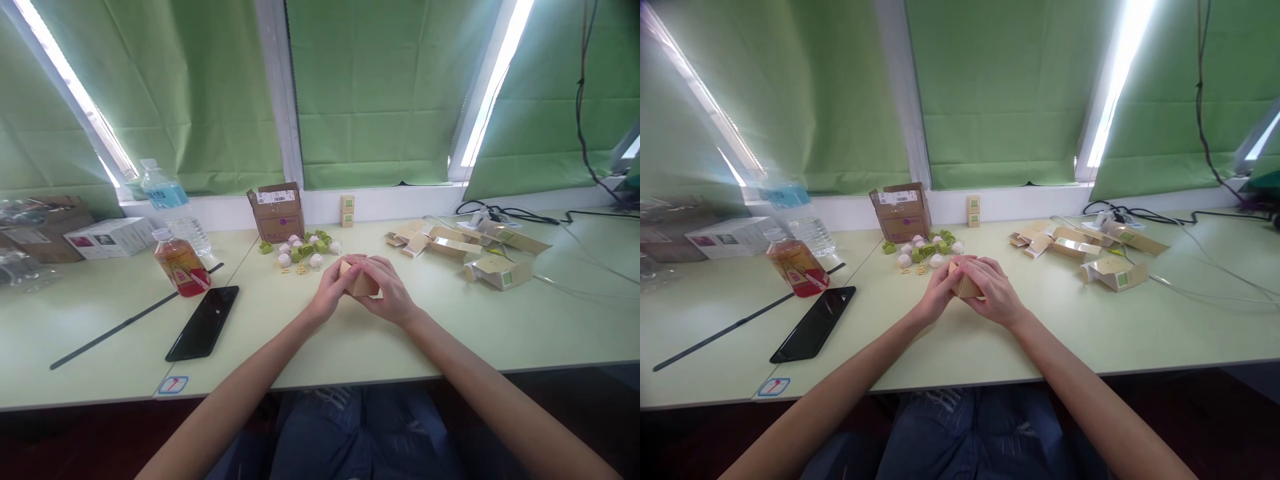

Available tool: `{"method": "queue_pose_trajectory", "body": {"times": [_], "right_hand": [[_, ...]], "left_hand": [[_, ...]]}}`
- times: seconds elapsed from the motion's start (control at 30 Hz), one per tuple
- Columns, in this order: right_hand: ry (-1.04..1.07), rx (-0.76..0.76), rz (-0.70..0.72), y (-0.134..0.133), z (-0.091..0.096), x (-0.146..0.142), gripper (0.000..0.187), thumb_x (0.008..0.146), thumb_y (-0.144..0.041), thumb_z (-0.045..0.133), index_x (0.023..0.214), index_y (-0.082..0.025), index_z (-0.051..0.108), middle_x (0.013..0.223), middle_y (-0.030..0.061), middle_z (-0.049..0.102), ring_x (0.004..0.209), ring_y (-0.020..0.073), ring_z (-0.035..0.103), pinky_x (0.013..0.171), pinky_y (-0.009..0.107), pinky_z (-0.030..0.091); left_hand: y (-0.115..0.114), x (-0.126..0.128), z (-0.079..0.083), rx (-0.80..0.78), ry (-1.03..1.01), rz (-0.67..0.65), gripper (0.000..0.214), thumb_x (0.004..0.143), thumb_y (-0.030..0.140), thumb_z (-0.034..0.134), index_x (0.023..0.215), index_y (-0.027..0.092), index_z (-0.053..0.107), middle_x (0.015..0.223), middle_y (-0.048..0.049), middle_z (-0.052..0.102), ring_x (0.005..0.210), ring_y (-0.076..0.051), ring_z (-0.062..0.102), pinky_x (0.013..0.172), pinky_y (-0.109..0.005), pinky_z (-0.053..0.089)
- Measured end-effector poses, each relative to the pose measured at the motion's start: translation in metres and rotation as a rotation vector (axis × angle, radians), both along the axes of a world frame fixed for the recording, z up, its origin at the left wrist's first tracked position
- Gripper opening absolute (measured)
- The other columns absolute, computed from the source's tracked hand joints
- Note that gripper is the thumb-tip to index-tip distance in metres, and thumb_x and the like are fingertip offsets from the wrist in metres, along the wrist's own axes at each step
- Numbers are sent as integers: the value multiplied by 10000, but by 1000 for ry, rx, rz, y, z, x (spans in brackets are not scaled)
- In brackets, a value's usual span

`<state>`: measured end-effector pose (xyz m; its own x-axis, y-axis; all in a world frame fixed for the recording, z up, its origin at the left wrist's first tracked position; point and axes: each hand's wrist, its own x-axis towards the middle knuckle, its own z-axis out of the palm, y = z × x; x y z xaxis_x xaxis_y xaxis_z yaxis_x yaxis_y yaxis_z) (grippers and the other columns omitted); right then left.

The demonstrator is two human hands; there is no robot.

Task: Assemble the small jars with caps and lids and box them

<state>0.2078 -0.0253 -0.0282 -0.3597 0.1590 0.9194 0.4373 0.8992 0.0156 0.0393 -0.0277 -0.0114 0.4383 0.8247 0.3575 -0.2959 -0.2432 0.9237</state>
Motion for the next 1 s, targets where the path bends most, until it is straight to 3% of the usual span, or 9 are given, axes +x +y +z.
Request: {"method": "queue_pose_trajectory", "body": {"times": [0.13, 0.43, 0.57, 0.73, 0.87, 1.0], "right_hand": [[-11, -7, -14, 1, 0, 1, 773, 926, -207, 687, 1575, -330, 287, 1421, 116, 640, 1300, 293, 629, 1008, 523, 532], [-44, 33, -98, -2, 0, 1, 774, 937, -173, 644, 1578, -335, 241, 1414, 115, 648, 1290, 286, 637, 1011, 523, 487], [-28, 8, -182, -2, -1, -6, 692, 952, -212, 619, 1563, -279, 301, 1432, 141, 627, 1319, 298, 609, 1037, 520, 466], [39, -41, -281, 1, -4, -7, 542, 969, -261, 599, 1484, -245, 433, 1405, 157, 633, 1310, 319, 600, 1038, 521, 485], [196, -194, -252, 5, -7, -1, 473, 957, -340, 641, 1399, -243, 503, 1306, 152, 665, 1218, 315, 641, 995, 519, 551], [402, -446, -125, 8, -7, 0, 508, 898, -448, 721, 1321, -245, 530, 1234, 124, 675, 1111, 286, 686, 965, 493, 606]], "left_hand": [[-3, 0, 6, -35, -41, -15, 442, 910, 471, 704, 1241, 181, 667, 1223, -118, 677, 1096, -276, 651, 794, -306, 556], [3, -2, 4, 7, -17, 36, 371, 888, 450, 730, 1150, 188, 702, 1079, -84, 694, 963, -229, 660, 734, -295, 538], [3, 1, 2, 258, 85, 290, 337, 878, 412, 747, 1148, 214, 704, 1210, -96, 675, 1168, -273, 621, 921, -370, 530], [3, -2, -1, 610, 281, 605, 497, 856, 373, 775, 1313, 269, 608, 1467, -137, 507, 1383, -311, 476, 1001, -438, 513], [6, -6, -1, 760, 289, 662, 581, 839, 378, 798, 1349, 271, 542, 1481, -152, 474, 1442, -338, 409, 1018, -474, 524], [9, -4, -2, 609, 176, 635, 520, 883, 385, 750, 1334, 275, 516, 1459, -144, 480, 1371, -297, 488, 967, -422, 575]]}}
